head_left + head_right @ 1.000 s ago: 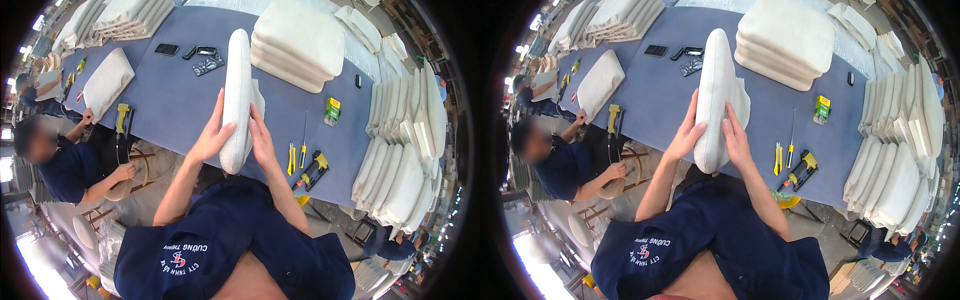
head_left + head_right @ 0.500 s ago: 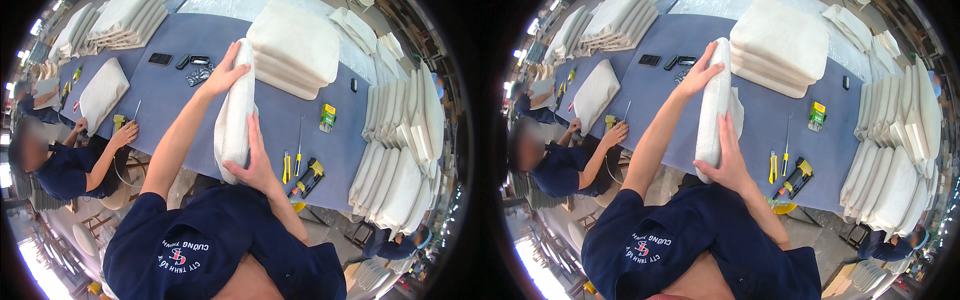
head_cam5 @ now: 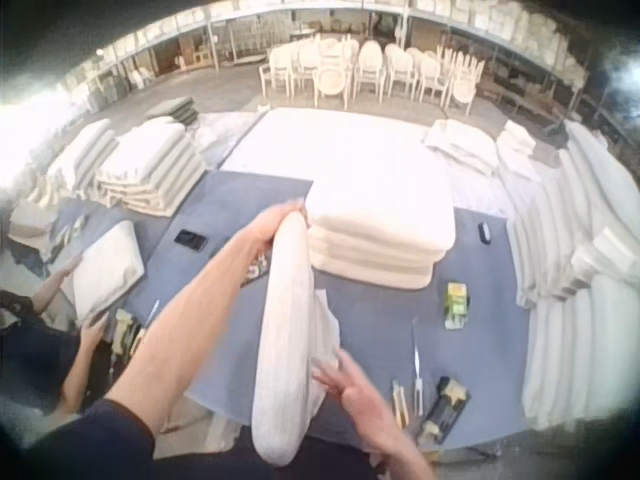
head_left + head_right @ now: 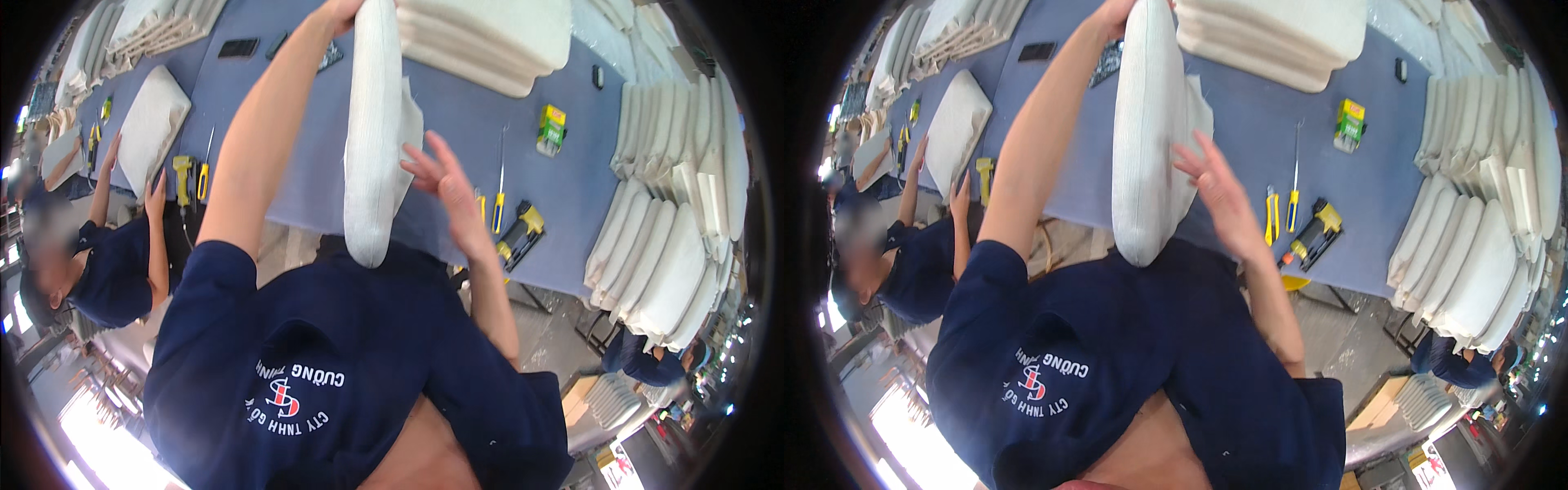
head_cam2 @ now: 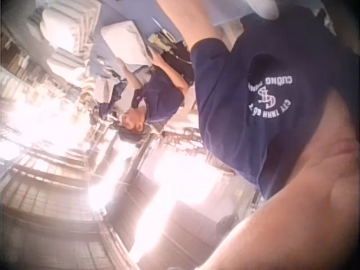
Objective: The person covers foam cushions with white fabric, smoothing and tucking the material around edges, then uses a staple gun to secure the fabric to the cushion base. The person handles multiple cushions one at a time, flipping and adjusting them on a work table.
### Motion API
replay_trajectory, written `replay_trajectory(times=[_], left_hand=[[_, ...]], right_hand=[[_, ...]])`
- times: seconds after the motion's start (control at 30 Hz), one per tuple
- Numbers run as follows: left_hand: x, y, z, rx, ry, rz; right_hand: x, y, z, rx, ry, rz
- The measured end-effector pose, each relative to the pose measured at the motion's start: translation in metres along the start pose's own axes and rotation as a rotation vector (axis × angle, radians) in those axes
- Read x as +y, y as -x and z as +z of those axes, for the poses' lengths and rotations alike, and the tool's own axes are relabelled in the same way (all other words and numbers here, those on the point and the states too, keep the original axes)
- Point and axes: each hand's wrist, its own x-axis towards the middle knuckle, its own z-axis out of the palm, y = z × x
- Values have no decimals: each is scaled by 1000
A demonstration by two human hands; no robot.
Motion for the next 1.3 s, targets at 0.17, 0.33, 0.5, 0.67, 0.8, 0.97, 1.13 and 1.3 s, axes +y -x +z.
replay_trajectory(times=[0.17, 0.33, 0.5, 0.67, 0.8, 0.97, 1.13, 1.3], left_hand=[[0, -5, -15, -69, -47, -14], [-3, -9, 27, 99, -59, -23], [10, 25, 78, 225, -230, 10], [10, 50, 82, 275, -245, 107], [25, 98, 76, 342, -358, 163], [17, 175, 28, 509, -676, 406], [22, 277, -29, 597, -1008, 618], [35, 383, -8, 686, -1089, 618]], right_hand=[[8, 16, -10, -70, 138, 34], [-3, 30, 7, 12, 370, -47], [-24, 53, 25, 151, 648, -87], [-18, 80, 17, 144, 569, -26], [1, 104, -7, 208, 462, -27], [53, 112, -32, 529, 274, 7], [88, 68, -62, 554, 228, 28], [91, 25, -56, 422, 309, 31]])
